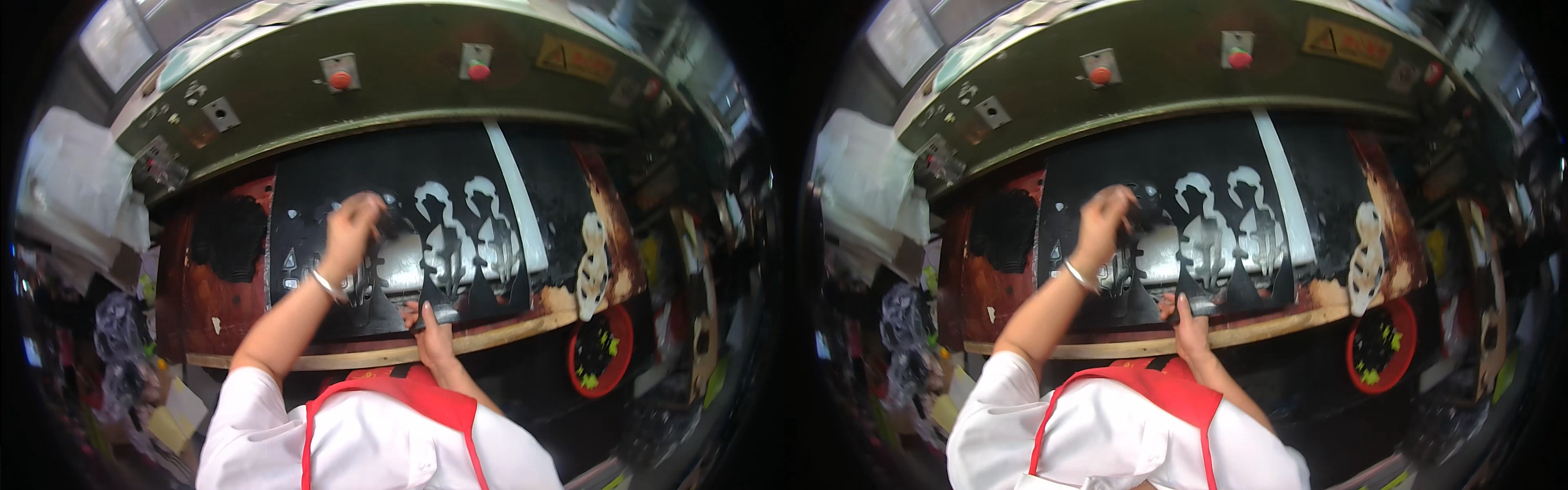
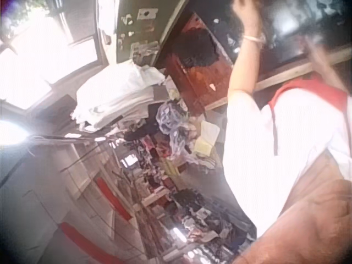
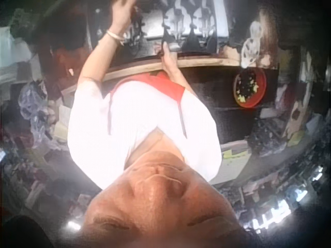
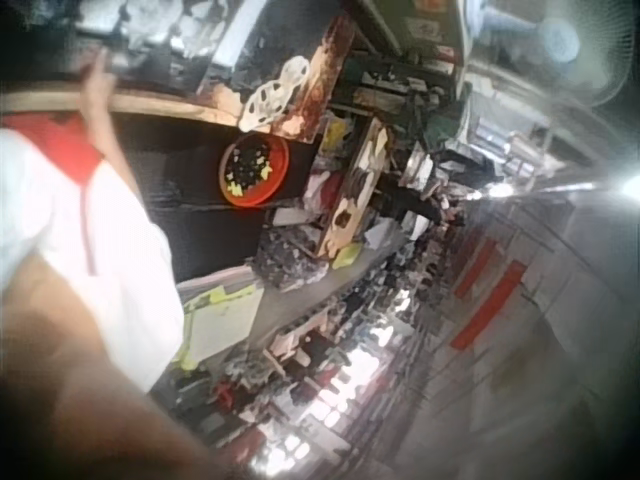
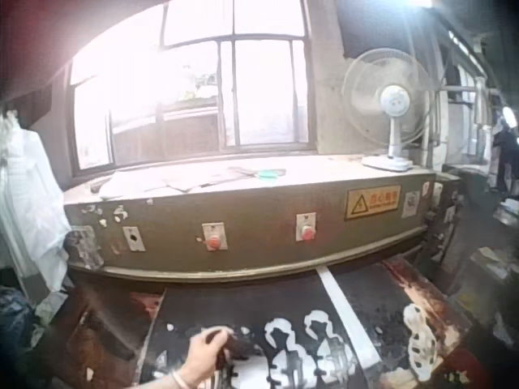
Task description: The person repeatedly feeds a black rubber sheet into a roller machine, presses a white shoe sole against the rubber, and removes excess rubber pieces by hand. They collect the trimmed rubber scraps and place them into a red bin, repeating the cycle multiple times.
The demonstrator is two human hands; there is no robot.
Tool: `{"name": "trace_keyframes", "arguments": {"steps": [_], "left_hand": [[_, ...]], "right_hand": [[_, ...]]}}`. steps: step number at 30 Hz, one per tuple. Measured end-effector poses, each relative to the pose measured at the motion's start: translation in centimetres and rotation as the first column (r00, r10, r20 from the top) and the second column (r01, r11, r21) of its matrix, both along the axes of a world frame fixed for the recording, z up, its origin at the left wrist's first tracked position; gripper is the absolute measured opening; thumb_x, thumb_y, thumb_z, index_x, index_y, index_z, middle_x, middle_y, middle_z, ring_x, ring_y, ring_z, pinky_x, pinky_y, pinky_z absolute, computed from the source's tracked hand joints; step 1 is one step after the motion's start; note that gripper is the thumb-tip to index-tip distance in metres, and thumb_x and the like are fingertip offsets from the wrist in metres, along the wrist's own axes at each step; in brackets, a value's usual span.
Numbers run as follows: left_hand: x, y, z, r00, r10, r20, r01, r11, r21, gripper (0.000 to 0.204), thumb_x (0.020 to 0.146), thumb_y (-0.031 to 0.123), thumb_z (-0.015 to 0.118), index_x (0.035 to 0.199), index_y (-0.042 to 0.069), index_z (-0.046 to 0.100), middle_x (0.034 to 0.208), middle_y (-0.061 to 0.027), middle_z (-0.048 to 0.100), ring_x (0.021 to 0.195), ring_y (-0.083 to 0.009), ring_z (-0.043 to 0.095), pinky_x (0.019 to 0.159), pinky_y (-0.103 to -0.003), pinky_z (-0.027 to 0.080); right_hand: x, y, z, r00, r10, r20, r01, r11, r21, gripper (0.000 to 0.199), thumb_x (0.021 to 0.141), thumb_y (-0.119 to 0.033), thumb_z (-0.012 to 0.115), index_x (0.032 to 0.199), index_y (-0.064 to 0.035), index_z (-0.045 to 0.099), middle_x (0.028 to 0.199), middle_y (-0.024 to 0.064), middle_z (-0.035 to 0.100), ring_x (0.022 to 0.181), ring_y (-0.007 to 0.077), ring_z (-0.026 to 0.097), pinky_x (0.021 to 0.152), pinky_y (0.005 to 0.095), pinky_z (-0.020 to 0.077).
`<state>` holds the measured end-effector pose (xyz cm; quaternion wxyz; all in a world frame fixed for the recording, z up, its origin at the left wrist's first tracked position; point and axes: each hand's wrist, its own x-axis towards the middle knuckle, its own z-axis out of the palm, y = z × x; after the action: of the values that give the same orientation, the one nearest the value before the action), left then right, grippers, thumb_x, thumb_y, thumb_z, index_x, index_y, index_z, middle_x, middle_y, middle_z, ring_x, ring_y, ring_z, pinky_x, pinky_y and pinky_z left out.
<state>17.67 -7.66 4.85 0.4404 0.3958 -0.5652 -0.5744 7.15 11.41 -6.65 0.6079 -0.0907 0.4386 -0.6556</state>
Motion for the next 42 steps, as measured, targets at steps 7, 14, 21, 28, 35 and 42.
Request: {"name": "trace_keyframes", "arguments": {"steps": [7,14,21,28,35,42], "left_hand": [[3.9,-15.5,9.0,0.919,0.315,-0.238,-0.318,0.948,0.026,0.020,0.090,0.023,0.068,0.096,0.004,0.068,0.075,0.0028,0.061,0.055,-0.0041,0.048,0.049,-0.020,0.041],[7.7,-21.5,17.3,0.844,0.363,-0.395,-0.476,0.847,-0.238,0.018,0.088,0.020,0.070,0.087,0.003,0.066,0.072,-0.0016,0.061,0.054,-0.0089,0.052,0.048,-0.026,0.044],[7.0,-10.9,12.9,0.966,0.099,0.239,0.073,0.781,-0.620,0.024,0.088,0.014,0.068,0.108,0.001,0.068,0.094,-0.0036,0.068,0.068,-0.0102,0.061,0.063,-0.023,0.051],[7.7,7.2,-5.0,0.814,-0.186,0.549,0.545,0.571,-0.614,0.036,0.072,0.019,0.080,0.102,0.005,0.066,0.107,-0.0120,0.060,0.094,-0.0289,0.060,0.080,-0.035,0.051],[8.4,-5.3,1.3,0.917,0.251,-0.311,-0.249,0.967,0.048,0.023,0.093,0.025,0.063,0.091,0.002,0.065,0.087,-0.0058,0.066,0.078,-0.0157,0.063,0.072,-0.030,0.052],[17.9,-20.0,16.2,0.696,0.381,-0.609,-0.488,0.873,-0.012,0.021,0.093,0.023,0.066,0.091,0.002,0.063,0.080,-0.0024,0.059,0.058,-0.0098,0.051,0.051,-0.024,0.048]], "right_hand": [[-1.2,-0.6,-1.5,0.989,-0.142,0.052,0.147,0.982,-0.122,0.027,0.102,-0.019,0.045,0.101,0.0036,0.060,0.074,0.0054,0.056,0.076,0.0166,0.055,0.083,0.0340,0.0461],[-1.8,0.8,-1.3,0.981,-0.180,0.079,0.187,0.977,-0.106,0.035,0.102,-0.028,0.045,0.112,0.0035,0.056,0.094,0.0140,0.063,0.098,0.0309,0.060,0.101,0.0475,0.0425],[-0.5,2.4,0.9,0.860,0.301,0.412,-0.282,0.953,-0.108,0.029,0.094,-0.010,0.055,0.123,-0.0045,0.055,0.119,0.0104,0.061,0.114,0.0255,0.056,0.099,0.0507,0.0422],[2.5,1.0,2.0,0.840,0.296,0.455,-0.226,0.953,-0.203,0.037,0.092,-0.005,0.052,0.129,-0.0048,0.049,0.123,0.0092,0.058,0.117,0.0222,0.054,0.107,0.0438,0.0353],[4.1,-0.1,0.1,0.966,0.153,0.210,-0.178,0.978,0.106,0.032,0.102,-0.022,0.042,0.115,0.0047,0.054,0.070,0.0064,0.052,0.099,0.0243,0.056,0.100,0.0414,0.0408],[3.2,0.1,-1.4,0.970,0.088,0.226,-0.110,0.990,0.088,0.030,0.098,-0.023,0.047,0.107,0.0041,0.057,0.075,0.0115,0.058,0.094,0.0284,0.059,0.099,0.0441,0.0415]]}}
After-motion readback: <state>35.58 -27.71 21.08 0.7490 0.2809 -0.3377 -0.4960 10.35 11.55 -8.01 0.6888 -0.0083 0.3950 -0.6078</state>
